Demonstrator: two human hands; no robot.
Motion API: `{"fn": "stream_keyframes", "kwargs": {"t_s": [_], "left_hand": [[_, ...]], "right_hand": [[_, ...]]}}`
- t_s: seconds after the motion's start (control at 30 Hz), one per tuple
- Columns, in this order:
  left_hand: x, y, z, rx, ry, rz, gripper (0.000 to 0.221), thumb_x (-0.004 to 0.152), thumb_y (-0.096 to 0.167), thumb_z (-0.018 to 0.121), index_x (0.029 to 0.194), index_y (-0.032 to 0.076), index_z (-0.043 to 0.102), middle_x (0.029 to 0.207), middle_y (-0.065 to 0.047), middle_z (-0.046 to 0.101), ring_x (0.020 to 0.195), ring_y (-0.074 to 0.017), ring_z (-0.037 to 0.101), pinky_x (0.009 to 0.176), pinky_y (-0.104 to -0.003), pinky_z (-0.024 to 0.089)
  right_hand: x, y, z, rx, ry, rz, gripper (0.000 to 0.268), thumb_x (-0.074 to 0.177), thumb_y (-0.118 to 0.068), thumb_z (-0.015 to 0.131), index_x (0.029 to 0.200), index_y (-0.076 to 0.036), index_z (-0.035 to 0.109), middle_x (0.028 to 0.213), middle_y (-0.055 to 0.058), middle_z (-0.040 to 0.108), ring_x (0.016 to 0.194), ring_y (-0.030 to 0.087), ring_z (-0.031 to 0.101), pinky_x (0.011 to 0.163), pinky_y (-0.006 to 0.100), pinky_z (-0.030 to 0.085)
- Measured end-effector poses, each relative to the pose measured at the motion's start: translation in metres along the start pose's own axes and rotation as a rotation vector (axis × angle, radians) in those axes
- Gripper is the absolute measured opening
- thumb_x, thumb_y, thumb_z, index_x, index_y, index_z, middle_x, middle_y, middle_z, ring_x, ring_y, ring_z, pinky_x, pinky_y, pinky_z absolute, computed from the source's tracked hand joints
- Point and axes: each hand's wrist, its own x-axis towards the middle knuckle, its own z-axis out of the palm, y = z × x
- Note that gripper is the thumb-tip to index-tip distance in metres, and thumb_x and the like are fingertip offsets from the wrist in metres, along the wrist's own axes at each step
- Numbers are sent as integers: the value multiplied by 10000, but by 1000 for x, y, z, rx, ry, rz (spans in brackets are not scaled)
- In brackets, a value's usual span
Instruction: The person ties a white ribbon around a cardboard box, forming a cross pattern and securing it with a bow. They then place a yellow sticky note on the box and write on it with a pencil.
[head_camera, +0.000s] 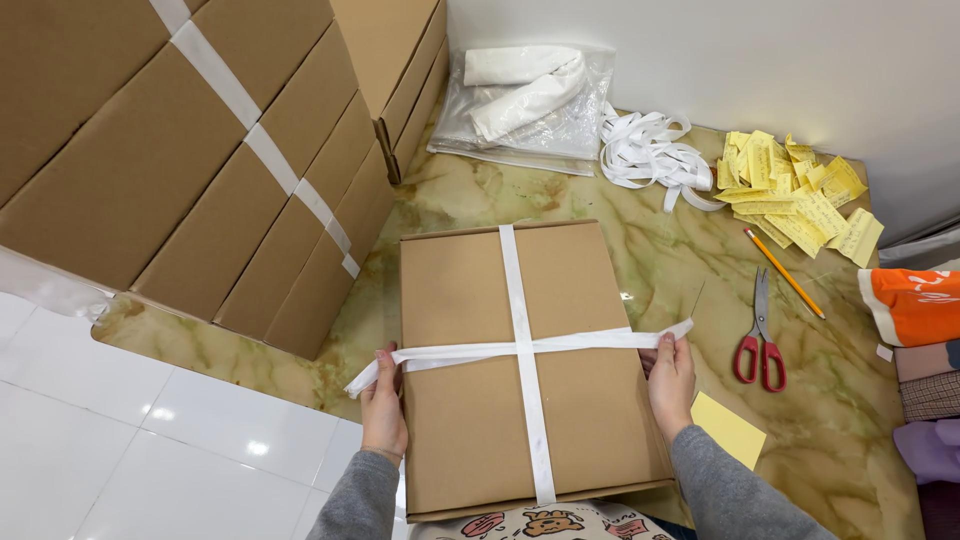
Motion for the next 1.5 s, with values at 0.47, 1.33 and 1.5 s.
{"fn": "stream_keyframes", "kwargs": {"t_s": [0.47, 1.33, 1.5], "left_hand": [[-7, 26, 1, 687, -98, 110, 750, 1022, 585, 579, 1489, -2, 567, 1518, -247, 571, 1449, -375, 497, 1166, -554, 443], [4, 65, 118, 720, -314, 773, 346, 1000, 411, 746, 964, 80, 840, 912, -133, 816, 982, -234, 766, 879, -398, 587], [-38, 72, 182, 798, -590, 842, 225, 936, 412, 802, 937, 191, 845, 779, -34, 807, 855, -160, 784, 767, -351, 607]], "right_hand": [[2, 12, -13, -200, -87, -95, 475, 1177, -329, 390, 1580, -91, 477, 1393, 282, 630, 1305, 419, 586, 1120, 595, 452], [6, -117, 55, 525, -381, -171, 175, 1147, -273, 522, 1264, -144, 511, 923, 195, 752, 858, 280, 788, 814, 412, 657], [-33, -169, 101, 300, -511, -483, 52, 1031, -152, 689, 1058, -109, 675, 614, 170, 688, 387, 177, 614, 398, 273, 533]]}}
